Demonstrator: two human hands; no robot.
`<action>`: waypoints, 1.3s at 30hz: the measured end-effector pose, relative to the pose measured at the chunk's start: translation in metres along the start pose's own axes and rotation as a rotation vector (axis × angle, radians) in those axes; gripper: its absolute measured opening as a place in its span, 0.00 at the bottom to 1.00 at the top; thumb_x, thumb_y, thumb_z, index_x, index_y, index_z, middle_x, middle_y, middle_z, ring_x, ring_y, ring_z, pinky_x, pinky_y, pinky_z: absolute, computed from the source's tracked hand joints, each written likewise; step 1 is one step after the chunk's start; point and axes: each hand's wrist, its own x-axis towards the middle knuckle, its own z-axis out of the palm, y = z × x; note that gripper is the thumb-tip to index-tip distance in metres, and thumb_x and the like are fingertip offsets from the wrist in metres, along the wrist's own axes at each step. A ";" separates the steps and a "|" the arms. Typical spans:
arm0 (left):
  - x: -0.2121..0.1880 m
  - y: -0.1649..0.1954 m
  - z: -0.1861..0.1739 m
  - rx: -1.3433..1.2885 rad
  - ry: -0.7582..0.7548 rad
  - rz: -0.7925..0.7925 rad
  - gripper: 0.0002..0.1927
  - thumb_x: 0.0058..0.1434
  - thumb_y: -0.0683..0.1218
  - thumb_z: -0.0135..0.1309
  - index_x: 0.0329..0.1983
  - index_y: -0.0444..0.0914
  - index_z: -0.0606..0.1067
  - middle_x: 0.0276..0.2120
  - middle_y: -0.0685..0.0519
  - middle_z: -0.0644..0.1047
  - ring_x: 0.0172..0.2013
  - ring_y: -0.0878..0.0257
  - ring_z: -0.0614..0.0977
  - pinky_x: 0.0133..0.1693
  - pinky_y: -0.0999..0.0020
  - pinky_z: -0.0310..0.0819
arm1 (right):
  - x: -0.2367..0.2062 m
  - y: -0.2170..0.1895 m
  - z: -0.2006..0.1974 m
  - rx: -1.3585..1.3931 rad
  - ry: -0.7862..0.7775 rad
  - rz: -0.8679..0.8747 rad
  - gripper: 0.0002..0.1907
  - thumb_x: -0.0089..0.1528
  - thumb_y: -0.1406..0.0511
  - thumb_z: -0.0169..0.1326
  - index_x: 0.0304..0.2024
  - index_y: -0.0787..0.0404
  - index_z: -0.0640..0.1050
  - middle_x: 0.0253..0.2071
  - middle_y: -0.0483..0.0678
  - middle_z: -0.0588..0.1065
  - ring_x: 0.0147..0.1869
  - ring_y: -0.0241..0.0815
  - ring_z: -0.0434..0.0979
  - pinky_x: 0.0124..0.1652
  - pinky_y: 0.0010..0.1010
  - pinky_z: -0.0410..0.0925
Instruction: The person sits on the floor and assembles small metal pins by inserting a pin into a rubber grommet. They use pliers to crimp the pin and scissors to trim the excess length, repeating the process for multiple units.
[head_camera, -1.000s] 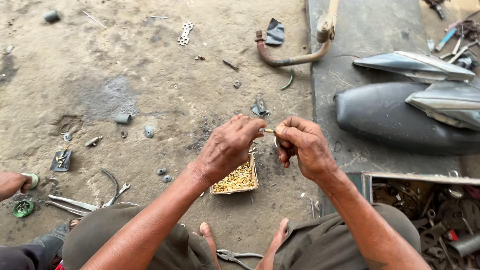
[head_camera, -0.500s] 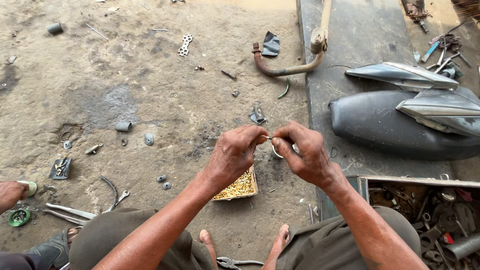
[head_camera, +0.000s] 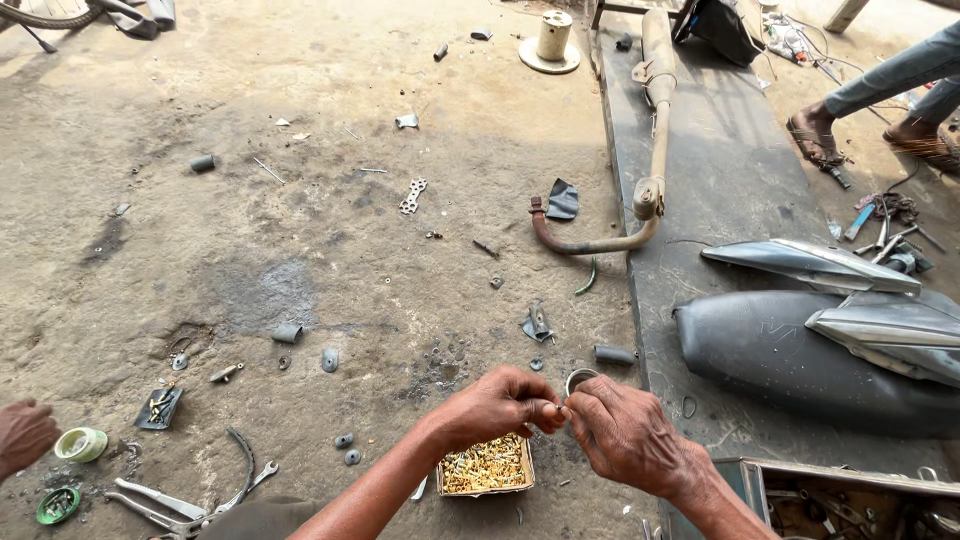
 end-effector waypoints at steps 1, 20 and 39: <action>0.001 -0.002 0.000 -0.046 -0.042 -0.017 0.12 0.71 0.48 0.56 0.46 0.34 0.80 0.37 0.54 0.81 0.38 0.68 0.81 0.41 0.69 0.76 | -0.002 0.000 -0.001 -0.005 0.000 0.000 0.10 0.59 0.68 0.61 0.40 0.64 0.74 0.36 0.52 0.75 0.34 0.47 0.79 0.31 0.37 0.73; 0.019 -0.050 0.013 0.314 -0.183 -0.007 0.09 0.65 0.41 0.57 0.45 0.31 0.82 0.36 0.47 0.84 0.34 0.62 0.85 0.39 0.64 0.84 | -0.063 0.007 0.037 0.072 -0.109 -0.126 0.15 0.52 0.71 0.63 0.40 0.67 0.75 0.34 0.53 0.75 0.36 0.47 0.80 0.34 0.40 0.75; 0.005 -0.027 0.061 0.718 0.418 0.559 0.12 0.52 0.33 0.56 0.40 0.35 0.77 0.30 0.47 0.79 0.32 0.50 0.83 0.35 0.57 0.79 | -0.055 -0.013 0.027 0.293 0.130 0.351 0.05 0.62 0.74 0.54 0.40 0.66 0.72 0.30 0.52 0.73 0.29 0.44 0.75 0.28 0.35 0.67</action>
